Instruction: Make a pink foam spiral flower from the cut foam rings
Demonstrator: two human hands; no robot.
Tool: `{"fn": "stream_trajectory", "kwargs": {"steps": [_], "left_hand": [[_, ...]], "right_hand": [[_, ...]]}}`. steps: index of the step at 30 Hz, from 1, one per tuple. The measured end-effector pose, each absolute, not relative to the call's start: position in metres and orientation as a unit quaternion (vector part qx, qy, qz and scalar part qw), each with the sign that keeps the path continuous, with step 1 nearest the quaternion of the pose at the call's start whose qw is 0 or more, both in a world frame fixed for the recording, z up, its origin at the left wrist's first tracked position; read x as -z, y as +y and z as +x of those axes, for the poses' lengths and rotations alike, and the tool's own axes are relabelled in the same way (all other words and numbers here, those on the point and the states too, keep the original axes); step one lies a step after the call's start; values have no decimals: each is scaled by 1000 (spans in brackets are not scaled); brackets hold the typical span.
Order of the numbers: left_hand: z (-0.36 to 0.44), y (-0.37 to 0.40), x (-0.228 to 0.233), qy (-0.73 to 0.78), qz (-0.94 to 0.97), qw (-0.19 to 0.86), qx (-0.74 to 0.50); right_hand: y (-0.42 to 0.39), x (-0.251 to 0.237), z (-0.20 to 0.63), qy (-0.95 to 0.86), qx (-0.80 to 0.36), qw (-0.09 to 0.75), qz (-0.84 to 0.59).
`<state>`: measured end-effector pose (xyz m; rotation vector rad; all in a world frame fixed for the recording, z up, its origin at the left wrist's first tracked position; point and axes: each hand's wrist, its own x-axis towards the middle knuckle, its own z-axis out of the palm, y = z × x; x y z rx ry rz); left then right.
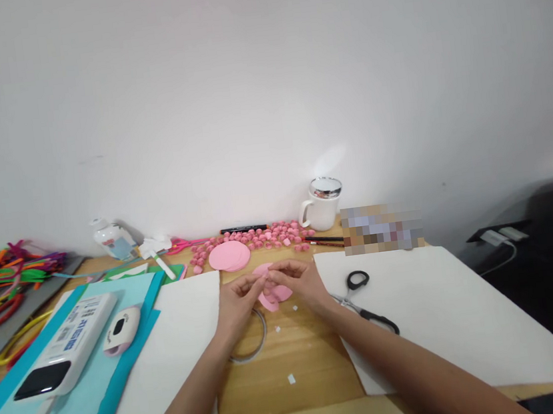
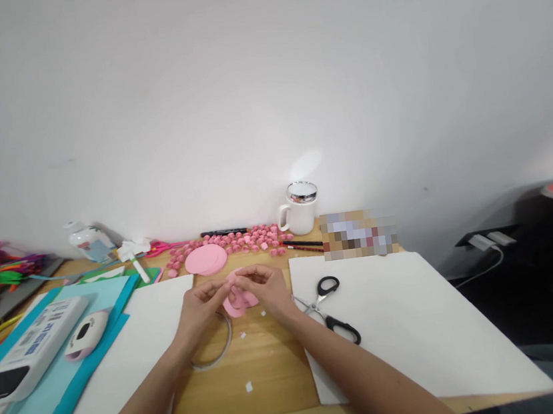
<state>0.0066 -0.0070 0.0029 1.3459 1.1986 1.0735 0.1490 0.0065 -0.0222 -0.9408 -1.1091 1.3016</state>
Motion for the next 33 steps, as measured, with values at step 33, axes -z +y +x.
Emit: {"fn": "stream_trajectory", "kwargs": {"steps": [33], "left_hand": [[8,-8,-4,493,596,488,-405]], "right_hand": [[8,22,152,-456,-536,578,-413]]}}
